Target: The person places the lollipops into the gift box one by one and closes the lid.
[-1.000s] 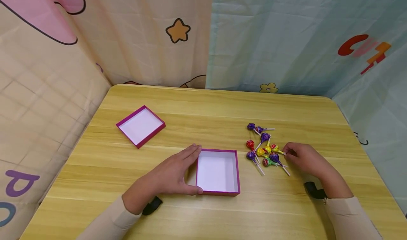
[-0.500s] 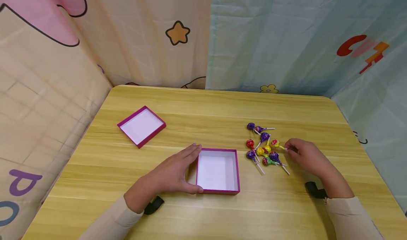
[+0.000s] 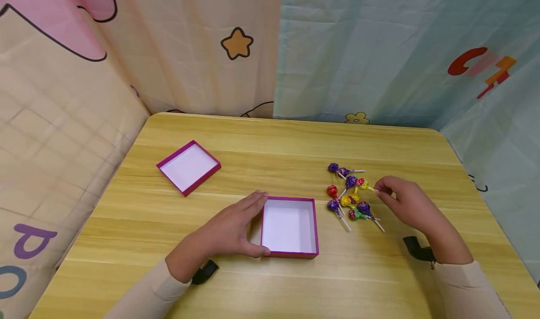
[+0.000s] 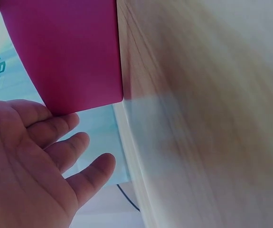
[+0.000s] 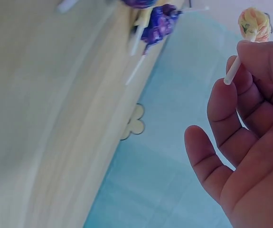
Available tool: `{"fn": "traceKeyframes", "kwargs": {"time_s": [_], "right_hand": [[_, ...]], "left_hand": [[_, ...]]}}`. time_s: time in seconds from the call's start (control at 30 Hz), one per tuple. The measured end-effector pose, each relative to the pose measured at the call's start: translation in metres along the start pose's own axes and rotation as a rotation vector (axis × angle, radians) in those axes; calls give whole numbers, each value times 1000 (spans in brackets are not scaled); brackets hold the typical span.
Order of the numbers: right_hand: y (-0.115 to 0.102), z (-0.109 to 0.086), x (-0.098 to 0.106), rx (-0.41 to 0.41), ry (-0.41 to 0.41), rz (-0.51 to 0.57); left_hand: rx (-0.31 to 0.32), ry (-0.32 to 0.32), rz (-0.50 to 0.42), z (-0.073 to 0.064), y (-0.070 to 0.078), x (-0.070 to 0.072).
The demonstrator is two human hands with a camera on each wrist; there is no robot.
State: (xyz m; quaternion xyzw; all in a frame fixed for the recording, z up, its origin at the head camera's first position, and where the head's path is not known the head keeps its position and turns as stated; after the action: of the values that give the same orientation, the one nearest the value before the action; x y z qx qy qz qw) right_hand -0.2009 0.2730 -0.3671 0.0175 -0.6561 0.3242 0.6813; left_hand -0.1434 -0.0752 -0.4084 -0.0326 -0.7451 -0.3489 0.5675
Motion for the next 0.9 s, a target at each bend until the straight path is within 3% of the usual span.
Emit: {"fn": "traceKeyframes", "kwargs": {"time_s": [0.7,0.9], "right_hand": [[-63,24,6,146,46,18],[-83,34,2,181,17,39]], "left_hand": [[0,5,31,0,1,0],[2,9,30,0,1,2]]}}
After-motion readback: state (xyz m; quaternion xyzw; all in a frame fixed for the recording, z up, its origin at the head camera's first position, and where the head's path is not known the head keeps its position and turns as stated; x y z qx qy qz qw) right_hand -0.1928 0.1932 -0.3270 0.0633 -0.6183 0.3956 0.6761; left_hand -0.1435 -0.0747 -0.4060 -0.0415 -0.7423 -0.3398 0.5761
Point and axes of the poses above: each hand's wrist, its own z-axis towards the middle knuckle, its own x-axis out of the back of the hand, y = z × x, the point moved 8 cm from there along z, towards the middle knuckle, and after that the axes turned 6 degrees about x, right-handed, at the moved point
